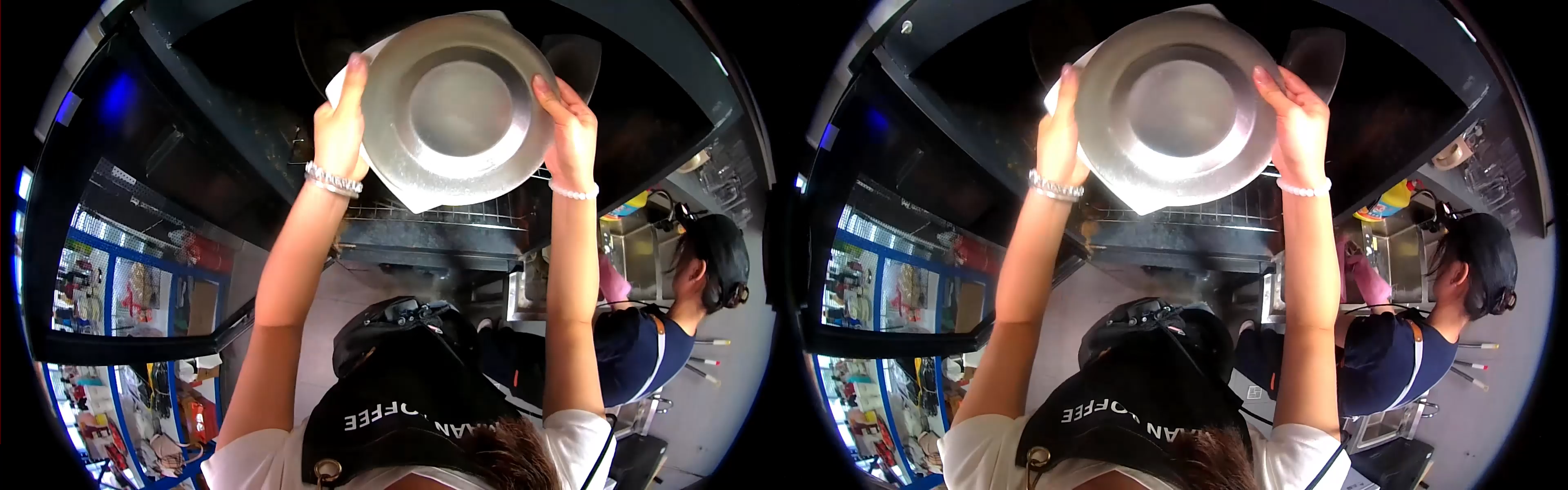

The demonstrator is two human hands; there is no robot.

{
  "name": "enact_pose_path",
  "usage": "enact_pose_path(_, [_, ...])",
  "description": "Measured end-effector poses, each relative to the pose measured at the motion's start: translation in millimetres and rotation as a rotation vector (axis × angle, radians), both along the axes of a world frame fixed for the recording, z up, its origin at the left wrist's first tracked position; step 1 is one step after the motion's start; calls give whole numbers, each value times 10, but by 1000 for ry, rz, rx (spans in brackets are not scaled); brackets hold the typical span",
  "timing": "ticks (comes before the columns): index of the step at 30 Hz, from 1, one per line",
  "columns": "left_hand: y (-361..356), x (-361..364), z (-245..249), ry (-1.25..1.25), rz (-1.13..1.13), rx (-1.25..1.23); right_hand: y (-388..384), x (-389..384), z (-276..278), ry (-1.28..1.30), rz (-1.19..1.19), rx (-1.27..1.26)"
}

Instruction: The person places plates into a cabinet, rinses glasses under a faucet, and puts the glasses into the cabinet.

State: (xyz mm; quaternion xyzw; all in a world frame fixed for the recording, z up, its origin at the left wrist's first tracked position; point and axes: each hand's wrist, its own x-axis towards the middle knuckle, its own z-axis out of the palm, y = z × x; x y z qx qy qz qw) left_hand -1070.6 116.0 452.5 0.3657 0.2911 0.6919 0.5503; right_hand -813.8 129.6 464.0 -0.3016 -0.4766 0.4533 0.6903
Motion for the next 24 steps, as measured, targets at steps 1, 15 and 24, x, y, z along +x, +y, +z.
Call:
enact_pose_path(1, [100,-4,43,8,-81,25,-6,44,-36,28,-40,15])
enact_pose_path(15, [1073,275,267,441,-48,-64,-310,394,-276,315,-378,51])
enact_pose_path(24, [1561,436,532,1088,-3,110,-1142,491,-471,316,-767,196])
